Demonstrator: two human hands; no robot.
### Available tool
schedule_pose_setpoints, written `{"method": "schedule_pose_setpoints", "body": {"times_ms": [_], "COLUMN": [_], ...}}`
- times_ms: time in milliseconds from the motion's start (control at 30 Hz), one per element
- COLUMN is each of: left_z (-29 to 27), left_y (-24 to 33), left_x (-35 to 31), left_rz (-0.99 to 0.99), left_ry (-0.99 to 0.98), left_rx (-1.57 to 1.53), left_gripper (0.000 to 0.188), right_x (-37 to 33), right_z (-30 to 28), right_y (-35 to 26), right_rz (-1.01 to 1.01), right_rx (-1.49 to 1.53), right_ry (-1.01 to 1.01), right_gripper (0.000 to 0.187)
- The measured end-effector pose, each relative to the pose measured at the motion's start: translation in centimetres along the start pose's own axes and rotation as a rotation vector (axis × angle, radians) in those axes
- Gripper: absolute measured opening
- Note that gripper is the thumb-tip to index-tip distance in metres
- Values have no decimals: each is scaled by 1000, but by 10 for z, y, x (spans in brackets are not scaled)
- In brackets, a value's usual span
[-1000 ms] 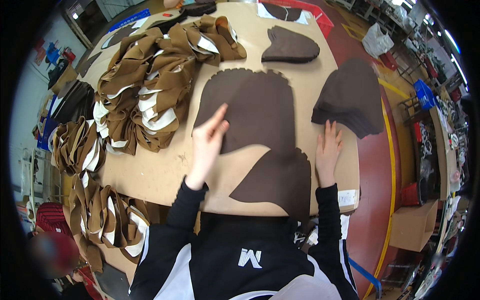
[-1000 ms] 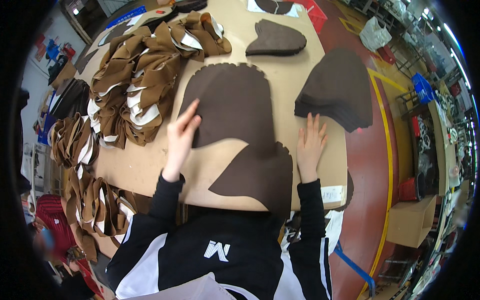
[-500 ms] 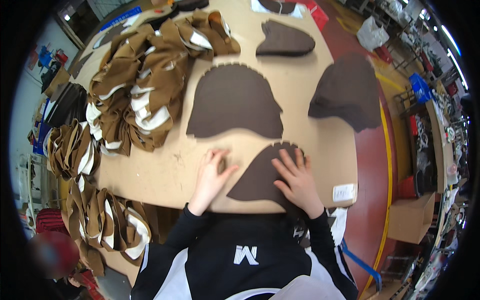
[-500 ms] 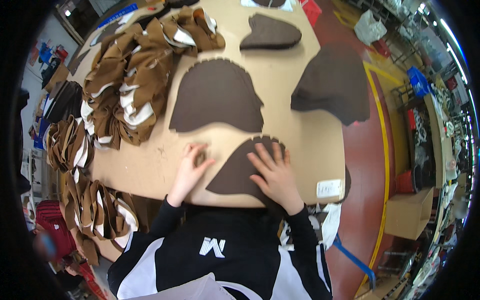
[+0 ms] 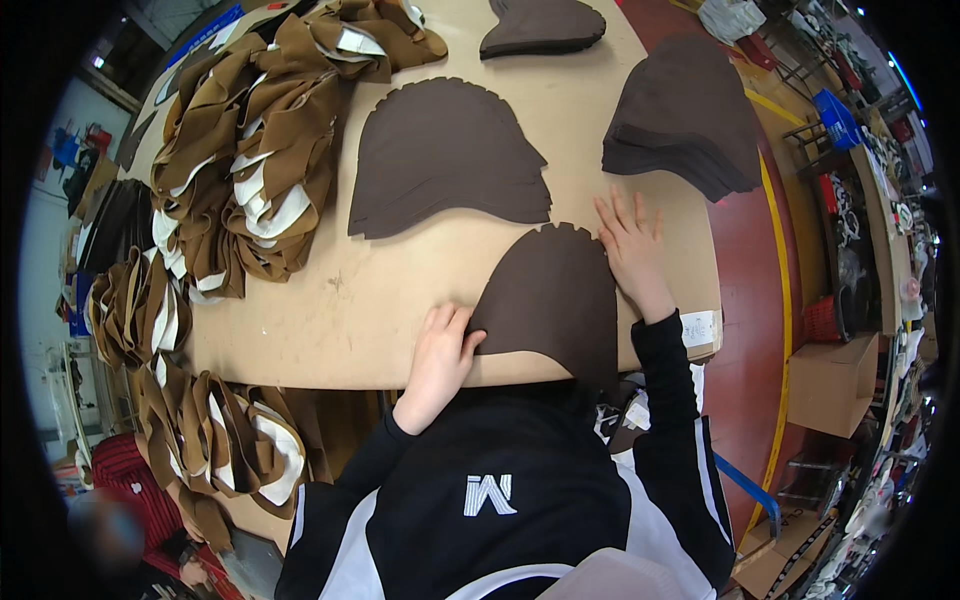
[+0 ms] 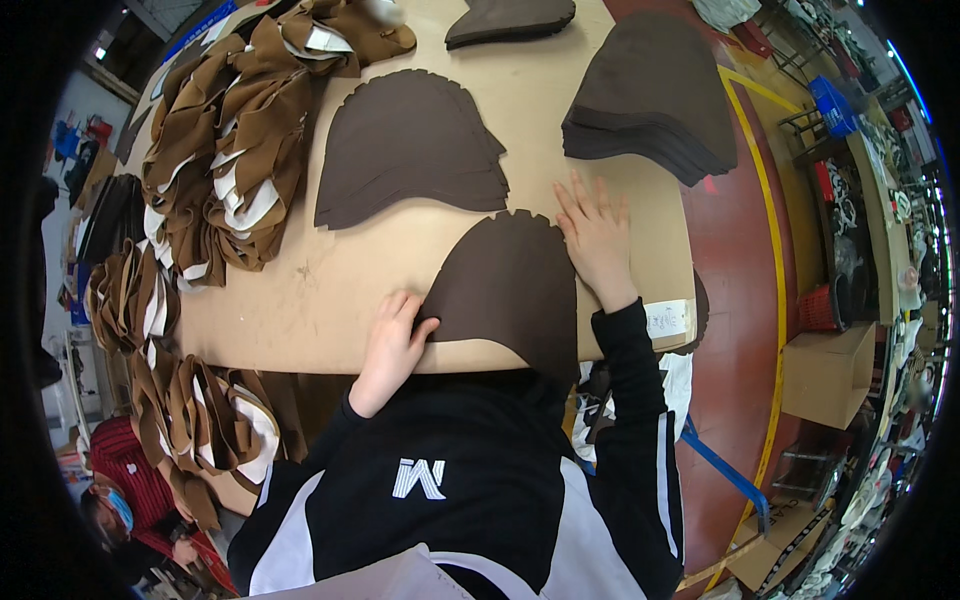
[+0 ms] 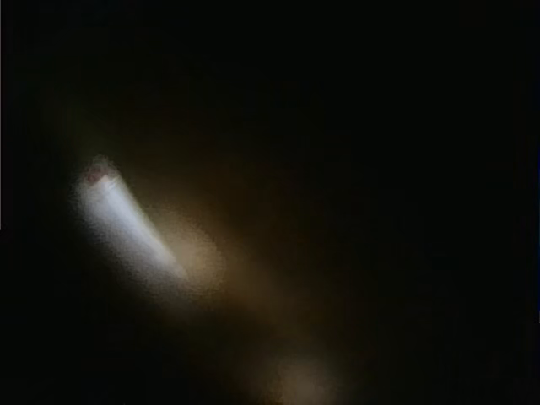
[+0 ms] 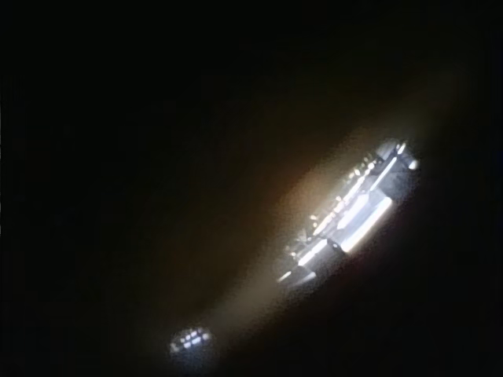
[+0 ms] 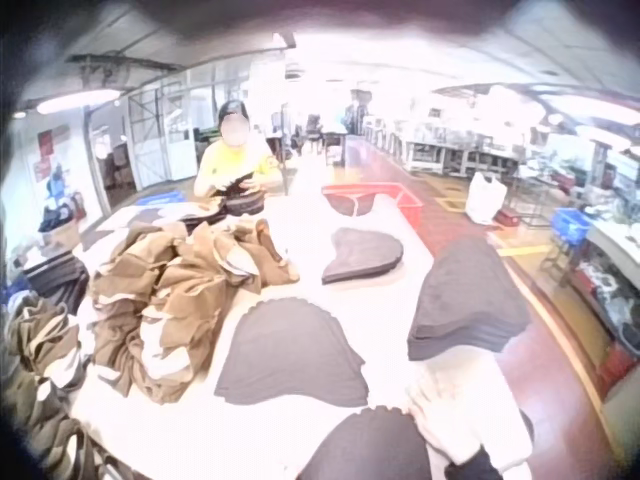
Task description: The person repeatedly picks up brown fabric pieces from a table, folds them in half, and stacks them. The person handles the fabric by hand, smoothing and aligning edges before stacking the folded pieces into a growing pile.
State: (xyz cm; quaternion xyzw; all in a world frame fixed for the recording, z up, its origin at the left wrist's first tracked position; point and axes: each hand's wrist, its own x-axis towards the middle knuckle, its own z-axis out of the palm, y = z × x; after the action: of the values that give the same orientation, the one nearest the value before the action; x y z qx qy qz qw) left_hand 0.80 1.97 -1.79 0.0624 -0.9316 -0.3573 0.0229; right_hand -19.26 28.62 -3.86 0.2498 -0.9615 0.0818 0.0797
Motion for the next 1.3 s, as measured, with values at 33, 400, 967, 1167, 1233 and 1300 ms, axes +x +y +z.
{"method": "schedule_pose_setpoints", "body": {"times_ms": [33,400,967,1167,1233,1300], "left_z": [2,-97,-73,-80,-83,-85], "left_y": [-1,-36,-78,-73,-77,-79], "left_x": [-1,118,140,145,146,147], "left_rz": [-72,198,53,-100,-106,-83], "left_ry": [-9,609,207,139,179,252], "left_rx": [-117,-210,180,223,203,197], "left_gripper": [29,43,147,139,133,126], "right_x": [-2,-10,53,127,138,144], "right_z": [-2,-18,11,6,0,-9], "right_y": [1,-6,-84,-85,-80,-83], "right_rz": [26,12,-202,-199,-150,-114], "right_rx": [28,479,228,325,443,434], "right_ry": [37,208,-155,-253,-257,-312], "right_gripper": [48,51,140,142,141,140]}}
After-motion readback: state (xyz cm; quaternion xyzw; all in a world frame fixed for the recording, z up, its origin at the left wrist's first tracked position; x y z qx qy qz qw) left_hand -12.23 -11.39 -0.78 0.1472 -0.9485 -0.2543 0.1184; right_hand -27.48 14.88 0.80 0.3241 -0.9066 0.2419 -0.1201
